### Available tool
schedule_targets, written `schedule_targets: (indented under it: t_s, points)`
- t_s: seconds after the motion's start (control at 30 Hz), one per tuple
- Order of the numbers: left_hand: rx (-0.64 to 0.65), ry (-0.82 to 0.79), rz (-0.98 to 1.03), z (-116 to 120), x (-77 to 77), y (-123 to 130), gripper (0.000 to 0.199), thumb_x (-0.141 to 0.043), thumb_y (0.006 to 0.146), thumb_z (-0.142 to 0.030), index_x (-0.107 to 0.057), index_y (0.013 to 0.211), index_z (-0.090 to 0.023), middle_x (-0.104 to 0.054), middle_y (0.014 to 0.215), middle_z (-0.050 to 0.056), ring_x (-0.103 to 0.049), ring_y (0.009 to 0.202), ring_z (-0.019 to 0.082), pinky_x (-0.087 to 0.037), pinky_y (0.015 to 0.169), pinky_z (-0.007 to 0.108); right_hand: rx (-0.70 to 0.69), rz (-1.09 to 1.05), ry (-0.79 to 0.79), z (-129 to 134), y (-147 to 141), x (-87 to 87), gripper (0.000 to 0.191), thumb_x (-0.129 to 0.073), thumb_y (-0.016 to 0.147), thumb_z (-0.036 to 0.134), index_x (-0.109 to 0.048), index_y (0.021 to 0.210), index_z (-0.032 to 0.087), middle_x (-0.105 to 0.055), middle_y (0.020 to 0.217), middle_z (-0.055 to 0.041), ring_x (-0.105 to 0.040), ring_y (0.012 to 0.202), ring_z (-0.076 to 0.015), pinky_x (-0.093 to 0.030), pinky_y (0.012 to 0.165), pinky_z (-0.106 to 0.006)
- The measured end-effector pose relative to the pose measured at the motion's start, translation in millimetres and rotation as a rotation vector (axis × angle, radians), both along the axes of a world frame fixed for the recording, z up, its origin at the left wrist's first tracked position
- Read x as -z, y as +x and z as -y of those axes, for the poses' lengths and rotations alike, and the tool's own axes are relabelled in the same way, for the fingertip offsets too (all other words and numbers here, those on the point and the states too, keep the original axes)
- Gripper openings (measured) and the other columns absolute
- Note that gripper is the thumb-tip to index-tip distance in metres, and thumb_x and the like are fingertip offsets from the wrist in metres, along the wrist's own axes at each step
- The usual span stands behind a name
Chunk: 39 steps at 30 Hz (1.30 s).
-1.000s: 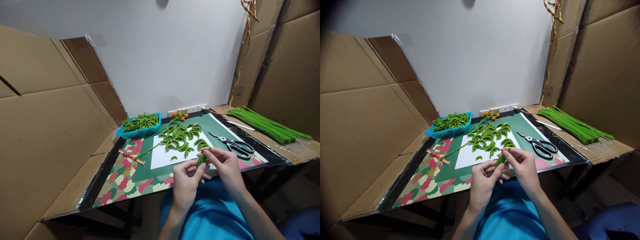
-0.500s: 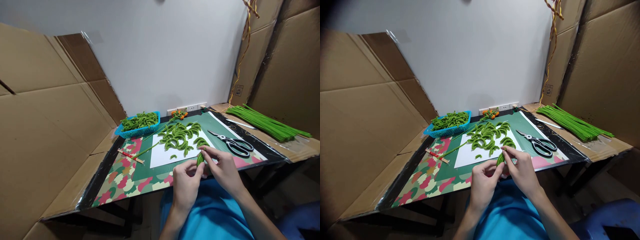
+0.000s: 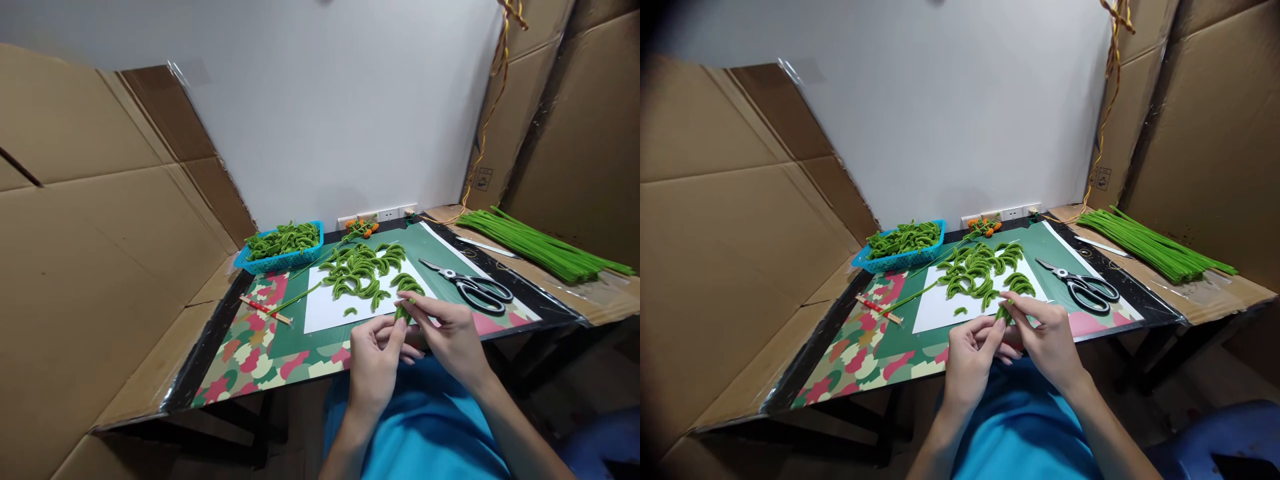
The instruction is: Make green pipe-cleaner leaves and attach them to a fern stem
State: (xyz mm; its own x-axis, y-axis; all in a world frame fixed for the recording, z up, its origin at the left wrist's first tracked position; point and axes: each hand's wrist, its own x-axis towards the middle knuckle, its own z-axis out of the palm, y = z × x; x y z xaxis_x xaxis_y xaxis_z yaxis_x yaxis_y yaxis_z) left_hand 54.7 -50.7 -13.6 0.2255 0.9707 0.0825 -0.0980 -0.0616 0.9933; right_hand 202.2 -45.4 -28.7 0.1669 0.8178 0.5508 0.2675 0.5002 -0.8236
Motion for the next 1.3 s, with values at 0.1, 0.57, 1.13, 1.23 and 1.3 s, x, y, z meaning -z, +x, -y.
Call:
schedule_targets:
  t_s: [0.1, 0.57, 1.13, 1.23, 1.3]
  points:
    - [-0.029, 0.004, -0.013, 0, 1.2, 0, 0.046, -0.08, 0.089, -0.058, -0.073, 0.088, -0.013, -0.077, 0.065, 0.007, -0.078, 0.055, 0.023, -0.061, 0.052, 0.025, -0.019, 0.016, -0.004, -1, 1, 1.8, 0.023, -0.067, 0.102, 0.028, -0.085, 0.115, 0.025, -0.086, 0.108, -0.0072, -0.084, 0.095, -0.0284, -0.067, 0.081, -0.035]
    - [-0.061, -0.035, 0.008, -3, 1.6, 0, 0.05, -0.077, 0.091, -0.06, -0.07, 0.077, -0.012, -0.078, 0.065, 0.01, -0.07, 0.046, 0.015, -0.049, 0.039, 0.016, -0.152, -0.376, -0.129, -5, -2, 1.9, 0.032, -0.075, 0.099, 0.041, -0.082, 0.126, 0.026, -0.086, 0.112, -0.0075, -0.082, 0.093, -0.0265, -0.069, 0.08, -0.035]
    - [0.005, -0.023, -0.006, -5, 4.9, -4, 0.048, -0.077, 0.09, -0.059, -0.055, 0.076, -0.019, -0.059, 0.051, -0.004, -0.061, 0.039, 0.012, -0.045, 0.034, 0.016, -0.097, -0.18, 0.088, -6, -4, 11.5, 0.026, -0.074, 0.095, 0.018, -0.087, 0.114, 0.029, -0.086, 0.109, -0.0048, -0.085, 0.096, -0.0273, -0.072, 0.086, -0.036]
    - [0.009, -0.028, -0.016, -5, 4.5, -5, 0.051, -0.078, 0.09, -0.061, -0.052, 0.073, -0.02, -0.054, 0.045, -0.006, -0.057, 0.033, 0.011, -0.04, 0.032, 0.015, -0.116, 0.034, 0.294, -4, 0, 14.5, 0.043, -0.06, 0.099, 0.007, -0.084, 0.122, 0.035, -0.083, 0.121, -0.0018, -0.083, 0.108, -0.025, -0.069, 0.095, -0.035]
    - [0.006, -0.026, -0.001, -5, 4.6, -5, 0.052, -0.078, 0.088, -0.062, -0.051, 0.073, -0.021, -0.053, 0.043, -0.007, -0.057, 0.032, 0.012, -0.039, 0.031, 0.015, -0.119, 0.084, 0.328, -3, 1, 13.8, 0.044, -0.061, 0.099, 0.007, -0.083, 0.124, 0.036, -0.082, 0.125, -0.0015, -0.082, 0.111, -0.0247, -0.068, 0.097, -0.034]
